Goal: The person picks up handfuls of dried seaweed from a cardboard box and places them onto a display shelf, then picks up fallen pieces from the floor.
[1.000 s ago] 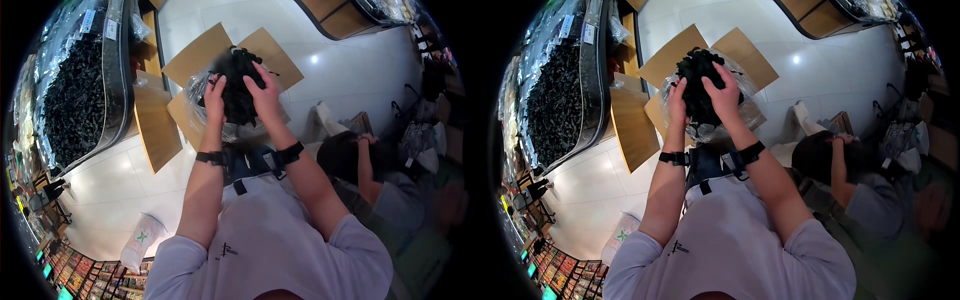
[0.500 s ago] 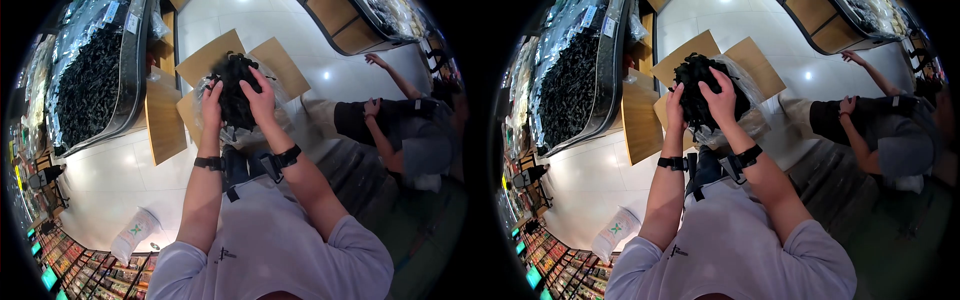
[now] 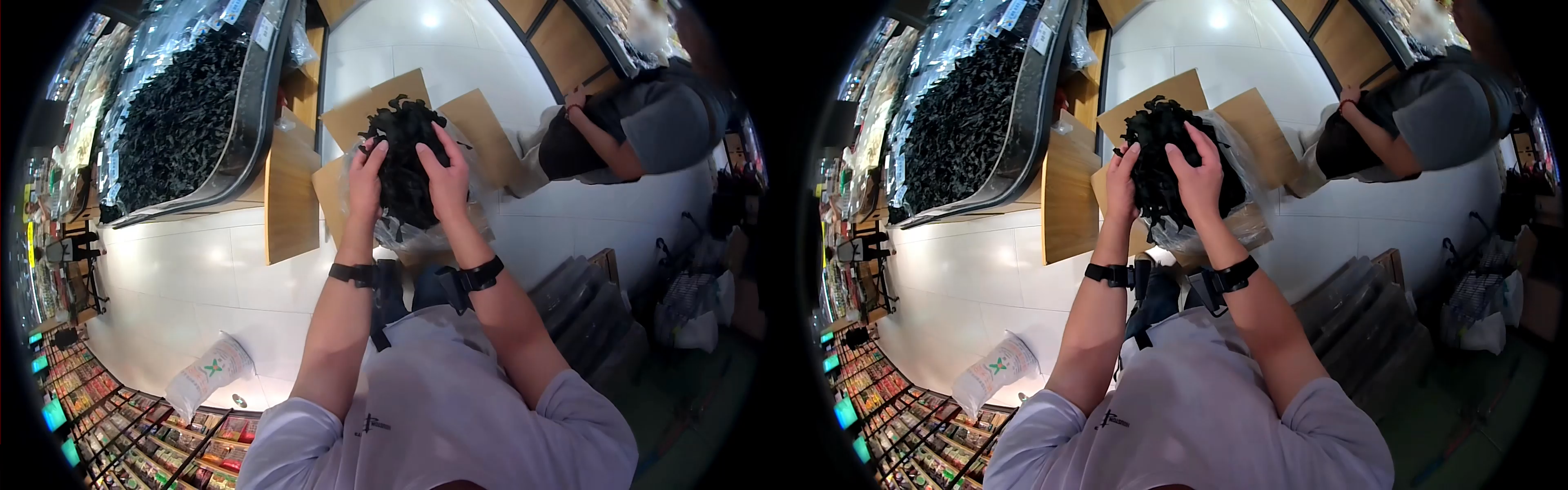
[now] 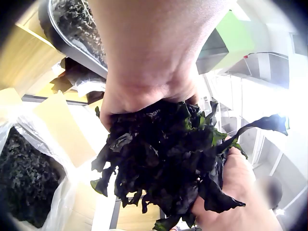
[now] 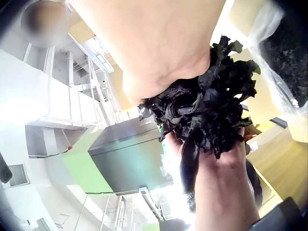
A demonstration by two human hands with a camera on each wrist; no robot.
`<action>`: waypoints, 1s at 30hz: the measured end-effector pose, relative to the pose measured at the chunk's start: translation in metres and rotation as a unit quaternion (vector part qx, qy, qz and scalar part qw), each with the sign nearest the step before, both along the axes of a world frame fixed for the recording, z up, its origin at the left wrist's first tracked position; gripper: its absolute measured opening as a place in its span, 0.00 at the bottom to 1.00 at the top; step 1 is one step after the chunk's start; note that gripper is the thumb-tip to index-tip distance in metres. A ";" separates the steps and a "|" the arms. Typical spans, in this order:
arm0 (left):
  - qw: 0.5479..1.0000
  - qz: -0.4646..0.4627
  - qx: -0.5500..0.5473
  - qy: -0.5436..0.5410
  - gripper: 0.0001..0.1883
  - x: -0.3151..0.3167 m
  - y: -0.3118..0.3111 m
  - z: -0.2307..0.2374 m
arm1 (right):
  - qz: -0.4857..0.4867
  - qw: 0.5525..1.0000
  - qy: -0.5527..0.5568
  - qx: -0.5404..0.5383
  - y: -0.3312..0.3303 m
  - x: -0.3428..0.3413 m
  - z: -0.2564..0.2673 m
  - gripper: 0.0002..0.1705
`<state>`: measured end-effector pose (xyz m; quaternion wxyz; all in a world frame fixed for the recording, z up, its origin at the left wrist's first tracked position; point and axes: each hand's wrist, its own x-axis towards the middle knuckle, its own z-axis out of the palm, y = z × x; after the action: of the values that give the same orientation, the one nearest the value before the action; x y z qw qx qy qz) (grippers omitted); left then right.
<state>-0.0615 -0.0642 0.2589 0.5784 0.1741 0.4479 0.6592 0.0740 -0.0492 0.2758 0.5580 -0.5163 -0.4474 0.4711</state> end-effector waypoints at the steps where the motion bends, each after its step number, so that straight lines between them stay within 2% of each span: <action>1: 1.000 0.002 0.005 0.002 0.22 -0.005 -0.002 0.007 | 0.000 1.000 0.012 0.000 -0.001 -0.005 0.004 0.29; 6: 1.000 0.008 0.019 0.003 0.21 -0.043 -0.008 0.035 | 0.002 1.000 0.008 0.027 -0.008 -0.044 0.033 0.29; 11: 0.998 0.006 0.056 0.006 0.18 -0.111 -0.030 0.067 | 0.010 0.999 0.022 0.043 -0.028 -0.113 0.057 0.29; 13: 0.998 0.007 0.064 0.003 0.17 -0.150 -0.041 0.079 | 0.033 0.992 0.116 0.037 -0.040 -0.155 0.067 0.28; 15: 0.998 0.010 0.048 0.028 0.17 -0.194 -0.055 0.090 | 0.046 0.986 0.150 0.058 -0.054 -0.199 0.080 0.27; 18: 0.996 -0.018 0.081 0.039 0.15 -0.269 -0.069 0.108 | 0.046 0.985 0.164 0.037 -0.069 -0.273 0.101 0.28; 20: 0.994 -0.008 0.090 0.054 0.15 -0.322 -0.078 0.121 | 0.060 0.973 0.223 0.023 -0.078 -0.325 0.115 0.29; 22: 0.992 0.004 0.094 0.085 0.15 -0.368 -0.087 0.138 | 0.077 0.968 0.237 0.027 -0.081 -0.375 0.127 0.29; 23: 0.993 0.016 0.103 0.052 0.12 -0.388 -0.091 0.144 | 0.081 0.965 0.249 0.026 -0.085 -0.396 0.131 0.30; 25: 0.991 0.063 0.051 0.105 0.13 -0.424 -0.102 0.175 | 0.079 0.969 0.233 0.024 -0.086 -0.439 0.142 0.30; 27: 0.990 0.072 0.063 0.105 0.16 -0.465 -0.097 0.174 | 0.089 0.963 0.252 0.032 -0.079 -0.480 0.143 0.30; 30: 0.985 0.089 0.061 0.134 0.16 -0.520 -0.092 0.180 | 0.087 0.968 0.233 0.021 -0.071 -0.534 0.150 0.31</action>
<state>-0.5813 -0.1561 0.4389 0.4402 0.2550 0.4942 0.7050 -0.4602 -0.1202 0.4254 0.6142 -0.3395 -0.3582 0.6158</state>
